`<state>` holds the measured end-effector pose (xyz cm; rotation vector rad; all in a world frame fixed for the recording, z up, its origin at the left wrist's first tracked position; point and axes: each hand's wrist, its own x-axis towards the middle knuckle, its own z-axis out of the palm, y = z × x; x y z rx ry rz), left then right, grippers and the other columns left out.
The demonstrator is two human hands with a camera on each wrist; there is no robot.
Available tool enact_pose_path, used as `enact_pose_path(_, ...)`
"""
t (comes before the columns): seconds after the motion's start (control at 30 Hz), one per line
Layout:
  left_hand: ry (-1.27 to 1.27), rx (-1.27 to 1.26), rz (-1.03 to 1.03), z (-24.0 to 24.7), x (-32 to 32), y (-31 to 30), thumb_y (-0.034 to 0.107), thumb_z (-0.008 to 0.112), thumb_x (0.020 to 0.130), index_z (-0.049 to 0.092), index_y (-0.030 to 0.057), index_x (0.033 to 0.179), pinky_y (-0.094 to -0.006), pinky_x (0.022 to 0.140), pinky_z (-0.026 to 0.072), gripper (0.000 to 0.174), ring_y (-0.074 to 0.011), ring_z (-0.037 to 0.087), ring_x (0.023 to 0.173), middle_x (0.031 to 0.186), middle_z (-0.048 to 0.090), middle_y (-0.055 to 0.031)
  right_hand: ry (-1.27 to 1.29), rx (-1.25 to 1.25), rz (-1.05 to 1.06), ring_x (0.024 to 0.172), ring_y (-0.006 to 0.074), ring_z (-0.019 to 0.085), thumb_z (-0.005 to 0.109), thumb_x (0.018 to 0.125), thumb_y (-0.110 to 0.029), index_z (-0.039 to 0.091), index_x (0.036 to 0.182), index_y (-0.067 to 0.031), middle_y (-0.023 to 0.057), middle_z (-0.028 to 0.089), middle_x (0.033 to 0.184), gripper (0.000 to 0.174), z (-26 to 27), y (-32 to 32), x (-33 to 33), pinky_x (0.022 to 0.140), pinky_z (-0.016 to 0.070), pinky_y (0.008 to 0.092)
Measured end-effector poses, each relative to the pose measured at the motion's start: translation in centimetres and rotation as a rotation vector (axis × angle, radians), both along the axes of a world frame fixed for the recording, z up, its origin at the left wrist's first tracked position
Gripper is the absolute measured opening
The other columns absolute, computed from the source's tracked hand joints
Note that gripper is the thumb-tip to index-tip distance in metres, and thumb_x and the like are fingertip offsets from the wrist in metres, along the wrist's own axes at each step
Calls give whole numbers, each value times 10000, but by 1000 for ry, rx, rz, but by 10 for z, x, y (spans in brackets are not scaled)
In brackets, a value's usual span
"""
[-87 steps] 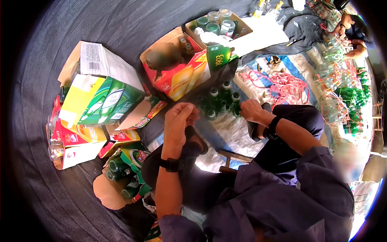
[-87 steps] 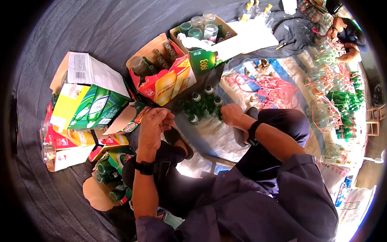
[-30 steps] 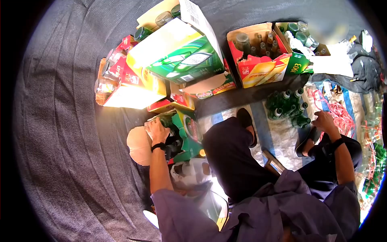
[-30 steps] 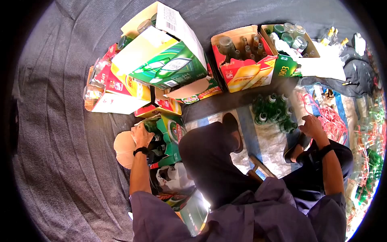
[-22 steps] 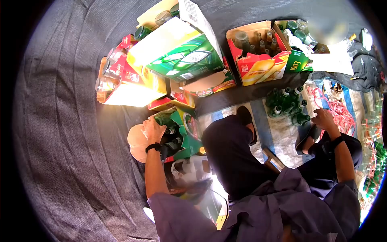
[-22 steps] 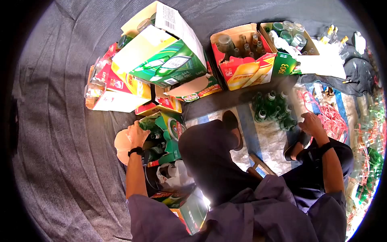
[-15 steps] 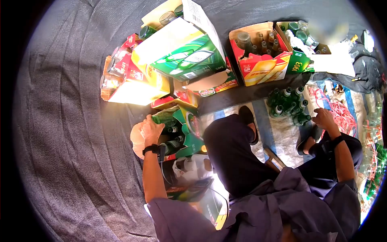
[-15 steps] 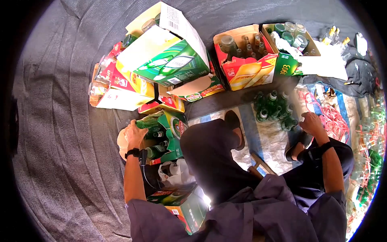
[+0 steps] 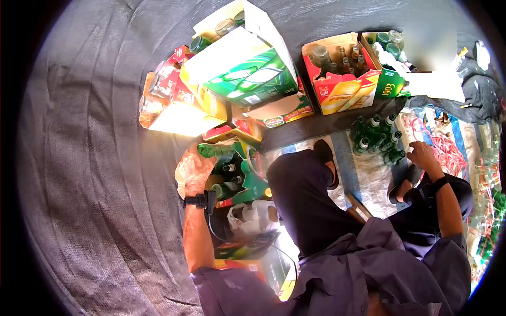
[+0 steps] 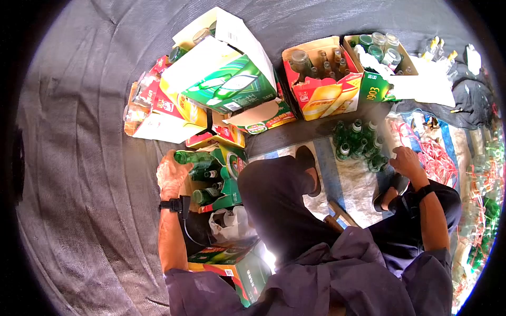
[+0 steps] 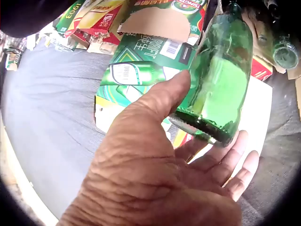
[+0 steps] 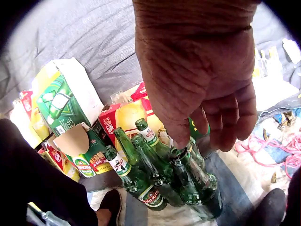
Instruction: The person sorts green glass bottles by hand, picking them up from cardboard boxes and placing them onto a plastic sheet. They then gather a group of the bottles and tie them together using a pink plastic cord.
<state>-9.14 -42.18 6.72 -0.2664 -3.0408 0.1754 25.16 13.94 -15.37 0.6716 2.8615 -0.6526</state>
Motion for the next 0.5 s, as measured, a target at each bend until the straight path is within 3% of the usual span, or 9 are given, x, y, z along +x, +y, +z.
enact_pose_path(0.07, 36, -2, -48, 4, 2, 0, 323, 830, 642, 614, 20, 1173, -452, 869, 534, 649, -380, 661, 1023, 1091, 679, -223, 112, 46, 5, 851, 397, 644, 681, 735, -245, 673, 917, 19, 216, 661, 829, 321, 0, -3, 2, 772, 498, 490)
enact_pose_path(0.37, 108, 9, -114, 43, 31, 24, 296, 828, 633, 632, 22, 1119, -452, 840, 539, 591, -384, 677, 964, 1037, 686, -224, 71, 50, -4, 856, 400, 644, 669, 731, -223, 677, 929, 11, 213, 662, 829, 307, 10, -7, -1, 776, 497, 496)
enact_pose_path(0.5, 155, 191, -158, 56, 42, 38, 267, 817, 647, 640, 7, 1106, -446, 808, 544, 556, -374, 684, 946, 1042, 687, -233, 32, 54, -16, 883, 395, 647, 679, 746, -240, 683, 933, 1, 204, 670, 868, 305, 10, -7, -2, 795, 505, 492)
